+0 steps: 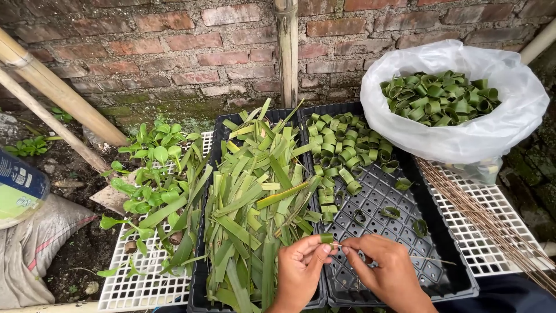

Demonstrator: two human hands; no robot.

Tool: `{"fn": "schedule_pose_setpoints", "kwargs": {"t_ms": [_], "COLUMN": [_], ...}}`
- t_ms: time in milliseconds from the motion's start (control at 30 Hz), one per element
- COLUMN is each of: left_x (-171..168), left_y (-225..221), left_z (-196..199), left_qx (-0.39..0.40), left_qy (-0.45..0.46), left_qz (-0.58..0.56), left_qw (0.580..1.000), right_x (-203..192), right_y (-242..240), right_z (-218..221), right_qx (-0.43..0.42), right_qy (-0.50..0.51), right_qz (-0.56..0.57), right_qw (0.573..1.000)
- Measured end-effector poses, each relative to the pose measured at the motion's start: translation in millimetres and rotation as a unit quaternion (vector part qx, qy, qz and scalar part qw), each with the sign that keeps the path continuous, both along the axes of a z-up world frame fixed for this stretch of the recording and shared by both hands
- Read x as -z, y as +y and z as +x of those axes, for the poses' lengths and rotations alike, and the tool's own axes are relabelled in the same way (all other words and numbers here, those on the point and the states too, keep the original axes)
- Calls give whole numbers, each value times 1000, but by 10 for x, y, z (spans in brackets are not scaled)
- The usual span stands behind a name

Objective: Folding long green leaves into small circular bundles and organizing them in a tray.

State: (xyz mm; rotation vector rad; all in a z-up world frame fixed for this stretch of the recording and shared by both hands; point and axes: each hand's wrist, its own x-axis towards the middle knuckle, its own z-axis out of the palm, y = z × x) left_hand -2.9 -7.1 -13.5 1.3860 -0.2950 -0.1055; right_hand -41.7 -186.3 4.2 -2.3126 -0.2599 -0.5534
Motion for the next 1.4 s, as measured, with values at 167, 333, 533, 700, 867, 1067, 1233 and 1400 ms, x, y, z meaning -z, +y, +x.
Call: {"fn": "schedule_pose_setpoints", "kwargs": {"t_ms": [167, 333, 533, 700, 867, 1067, 1233, 1400], "left_x": [-90, -147, -90, -83, -17, 12, 41, -246], "left_y": [14, 2, -23, -17, -22, -52, -44, 46], "left_z": [-3, 8, -11, -70, -87, -57, -45, -7], "left_qx": [17, -13, -53, -85, -91, -86, -77, 22], "left_qy": [-29, -70, -162, -255, -244, -253, -256, -119], "left_qz": [24, 65, 87, 102, 99, 81, 79, 61], "left_qw": [999, 995, 981, 958, 960, 960, 960, 991], "right_x": [-15, 56, 64, 135, 122, 108, 114, 6], "right_y": [26, 57, 124, 191, 210, 212, 180, 82], "right_z": [7, -11, -39, -78, -80, -44, -18, 22], "right_qx": [10, 29, 51, 63, 49, 39, 38, 7], "right_qy": [-8, -27, -42, -75, -77, -83, -73, 4], "right_qz": [-7, -5, -20, -7, 5, 23, 20, 15], "right_qw": [1000, 999, 998, 995, 996, 995, 996, 1000]}}
